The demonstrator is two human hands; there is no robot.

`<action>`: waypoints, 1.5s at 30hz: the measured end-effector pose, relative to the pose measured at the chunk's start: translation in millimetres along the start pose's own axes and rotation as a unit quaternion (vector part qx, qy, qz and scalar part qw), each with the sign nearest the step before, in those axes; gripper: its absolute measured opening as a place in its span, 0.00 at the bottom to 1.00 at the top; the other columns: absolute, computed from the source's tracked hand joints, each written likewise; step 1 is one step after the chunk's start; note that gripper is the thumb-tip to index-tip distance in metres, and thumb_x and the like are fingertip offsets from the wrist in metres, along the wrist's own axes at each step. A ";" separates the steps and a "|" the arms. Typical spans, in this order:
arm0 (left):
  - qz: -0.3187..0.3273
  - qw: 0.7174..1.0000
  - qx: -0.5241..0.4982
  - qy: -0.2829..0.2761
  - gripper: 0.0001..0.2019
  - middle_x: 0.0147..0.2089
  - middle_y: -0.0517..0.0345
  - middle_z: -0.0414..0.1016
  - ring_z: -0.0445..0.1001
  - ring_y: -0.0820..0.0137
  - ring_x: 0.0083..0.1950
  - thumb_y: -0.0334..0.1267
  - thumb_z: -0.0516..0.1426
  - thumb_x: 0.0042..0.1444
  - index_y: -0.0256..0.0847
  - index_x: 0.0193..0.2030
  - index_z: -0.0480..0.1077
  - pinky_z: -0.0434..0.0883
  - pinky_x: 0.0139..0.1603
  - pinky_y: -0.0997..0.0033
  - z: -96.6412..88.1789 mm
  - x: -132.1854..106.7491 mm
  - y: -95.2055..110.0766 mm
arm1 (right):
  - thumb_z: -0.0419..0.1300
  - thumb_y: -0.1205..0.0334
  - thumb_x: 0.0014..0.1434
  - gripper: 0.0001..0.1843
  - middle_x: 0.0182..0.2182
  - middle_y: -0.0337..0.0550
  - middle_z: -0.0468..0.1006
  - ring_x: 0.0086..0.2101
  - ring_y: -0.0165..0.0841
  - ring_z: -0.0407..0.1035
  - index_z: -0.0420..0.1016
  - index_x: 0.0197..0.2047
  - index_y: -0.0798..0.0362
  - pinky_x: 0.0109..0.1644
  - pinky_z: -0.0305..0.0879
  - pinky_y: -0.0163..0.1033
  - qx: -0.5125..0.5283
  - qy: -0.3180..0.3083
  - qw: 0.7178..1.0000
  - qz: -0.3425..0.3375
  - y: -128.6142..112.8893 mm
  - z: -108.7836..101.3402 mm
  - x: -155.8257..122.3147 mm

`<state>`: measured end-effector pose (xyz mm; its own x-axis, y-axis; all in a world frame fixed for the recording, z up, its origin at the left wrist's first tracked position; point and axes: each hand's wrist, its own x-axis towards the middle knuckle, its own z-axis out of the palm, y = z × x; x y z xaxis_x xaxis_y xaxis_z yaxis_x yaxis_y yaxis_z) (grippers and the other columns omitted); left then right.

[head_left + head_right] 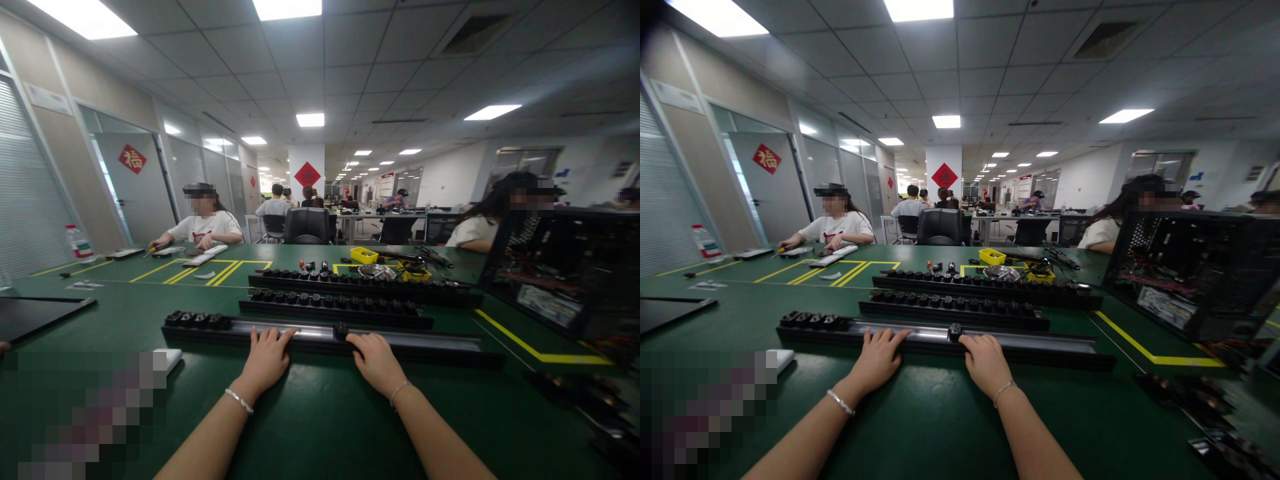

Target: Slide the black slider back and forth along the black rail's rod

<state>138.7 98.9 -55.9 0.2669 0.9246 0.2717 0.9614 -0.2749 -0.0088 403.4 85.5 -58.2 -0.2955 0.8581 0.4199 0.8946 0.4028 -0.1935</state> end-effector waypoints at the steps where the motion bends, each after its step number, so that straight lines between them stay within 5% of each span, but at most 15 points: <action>1: 0.002 1.000 -0.001 0.004 0.27 0.46 0.56 0.65 0.60 0.62 0.53 0.35 0.48 0.51 0.55 0.60 0.54 0.36 0.61 0.44 0.7 0.0 -0.5 | 0.49 0.68 0.54 0.19 0.35 0.42 0.74 0.39 0.33 0.64 0.68 0.48 0.48 0.50 0.52 0.41 0.000 0.001 1.000 -0.001 0.1 0.1 -0.1; 29: 0.006 1.000 -0.012 0.025 0.27 0.49 0.56 0.65 0.60 0.63 0.54 0.35 0.48 0.51 0.54 0.59 0.54 0.36 0.62 0.45 4.4 -0.8 -1.6 | 0.49 0.67 0.54 0.20 0.37 0.41 0.75 0.41 0.32 0.64 0.68 0.49 0.47 0.51 0.50 0.40 -0.027 -0.024 0.999 0.004 -0.1 -8.3 -2.0; 45: 0.016 0.999 -0.026 0.041 0.28 0.60 0.58 0.59 0.53 0.61 0.61 0.35 0.49 0.51 0.54 0.61 0.52 0.37 0.62 0.43 8.0 -1.9 -3.9 | 0.49 0.69 0.53 0.19 0.37 0.42 0.74 0.41 0.33 0.64 0.68 0.48 0.49 0.50 0.52 0.41 -0.004 -0.016 1.000 0.002 4.6 -4.6 -1.9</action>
<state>134.9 100.3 -64.1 0.2882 0.8916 0.3492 0.9475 -0.3184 0.0311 409.7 84.3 -55.8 -0.3027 0.8695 0.3904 0.8981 0.3973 -0.1885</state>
